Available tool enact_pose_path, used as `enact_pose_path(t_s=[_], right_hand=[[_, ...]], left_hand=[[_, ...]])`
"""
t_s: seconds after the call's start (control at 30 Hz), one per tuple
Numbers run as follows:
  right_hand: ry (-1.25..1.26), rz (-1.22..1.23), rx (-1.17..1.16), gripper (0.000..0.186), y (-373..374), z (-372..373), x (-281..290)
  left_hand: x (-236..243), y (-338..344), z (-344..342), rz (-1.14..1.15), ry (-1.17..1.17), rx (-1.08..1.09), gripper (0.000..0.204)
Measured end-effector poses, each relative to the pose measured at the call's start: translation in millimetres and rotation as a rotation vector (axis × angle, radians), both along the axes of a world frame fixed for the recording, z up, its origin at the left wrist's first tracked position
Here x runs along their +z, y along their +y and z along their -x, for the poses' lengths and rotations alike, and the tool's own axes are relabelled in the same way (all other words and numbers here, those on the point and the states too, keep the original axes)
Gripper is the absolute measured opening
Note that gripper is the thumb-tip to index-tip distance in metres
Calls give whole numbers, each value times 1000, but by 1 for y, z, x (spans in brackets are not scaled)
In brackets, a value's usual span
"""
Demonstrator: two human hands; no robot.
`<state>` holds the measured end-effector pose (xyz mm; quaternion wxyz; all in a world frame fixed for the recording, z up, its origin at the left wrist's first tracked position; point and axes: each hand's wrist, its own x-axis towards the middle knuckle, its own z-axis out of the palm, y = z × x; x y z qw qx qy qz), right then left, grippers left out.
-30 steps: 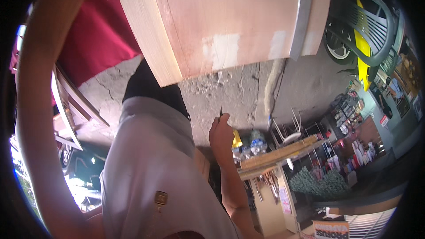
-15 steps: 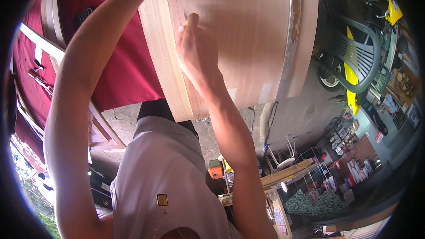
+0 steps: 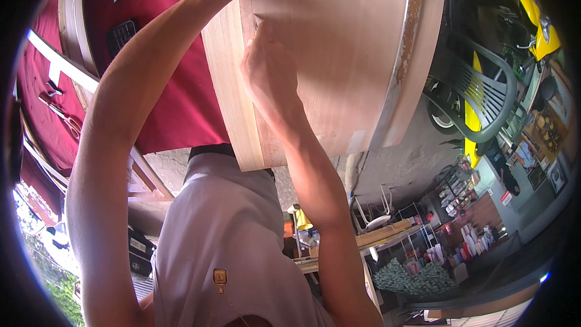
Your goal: The person uses a metal ruler and a yellow utility knife to score and cut a large board on a red-covered workbench. They repeatedly align the ruler, score along its edge, and break off sections of the board. The person also retrieves a smaller board from a stack and cuts it similarly.
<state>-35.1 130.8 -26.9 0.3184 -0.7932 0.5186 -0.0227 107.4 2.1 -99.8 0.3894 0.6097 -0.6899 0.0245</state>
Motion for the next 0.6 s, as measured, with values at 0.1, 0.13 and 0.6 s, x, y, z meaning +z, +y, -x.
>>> enact_pose_path(t_s=[0.1,0.13,0.6], right_hand=[[16,-7,2,19,-2,-2,2],[27,-14,3,19,-2,-3,3],[269,-147,46,23,-1,-5,18]], left_hand=[[1,1,0,-22,-7,7,67],[1,1,1,-29,-14,13,68],[5,3,-1,76,8,-31,64]])
